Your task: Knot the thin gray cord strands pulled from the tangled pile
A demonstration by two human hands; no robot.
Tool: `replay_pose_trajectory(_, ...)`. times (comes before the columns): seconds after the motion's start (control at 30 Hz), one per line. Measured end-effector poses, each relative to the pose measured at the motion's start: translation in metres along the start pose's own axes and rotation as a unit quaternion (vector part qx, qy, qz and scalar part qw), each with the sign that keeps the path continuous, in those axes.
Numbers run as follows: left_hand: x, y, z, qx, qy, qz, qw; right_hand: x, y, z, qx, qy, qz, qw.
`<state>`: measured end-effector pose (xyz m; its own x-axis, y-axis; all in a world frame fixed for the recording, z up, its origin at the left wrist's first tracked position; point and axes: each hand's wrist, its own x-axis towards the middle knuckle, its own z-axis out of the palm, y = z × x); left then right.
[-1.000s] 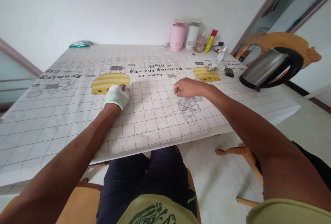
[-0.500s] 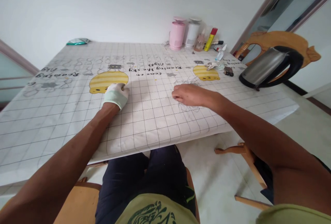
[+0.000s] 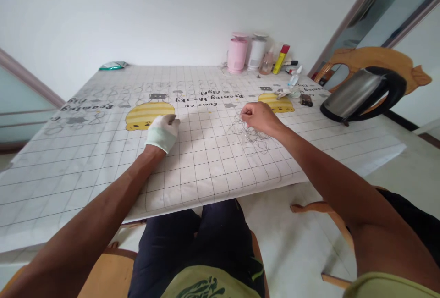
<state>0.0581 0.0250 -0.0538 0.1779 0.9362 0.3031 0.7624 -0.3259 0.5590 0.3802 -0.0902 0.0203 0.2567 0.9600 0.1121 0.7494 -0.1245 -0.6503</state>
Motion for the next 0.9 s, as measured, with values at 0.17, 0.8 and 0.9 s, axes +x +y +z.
replay_pose_trajectory(0.17,-0.021,0.029,-0.006,-0.153,-0.086,0.025,0.984,0.002,-0.016,0.021,-0.008,-0.004,-0.018,1.000)
replay_pose_trajectory(0.8,-0.032,0.049,0.018,-0.322,-0.193,-0.088,0.923,-0.002,-0.009,0.053,-0.107,-0.077,-0.114,0.985)
replay_pose_trajectory(0.9,-0.030,0.047,0.009,-0.288,-0.169,-0.070,0.940,-0.003,-0.002,0.061,-0.149,-0.093,-0.122,0.977)
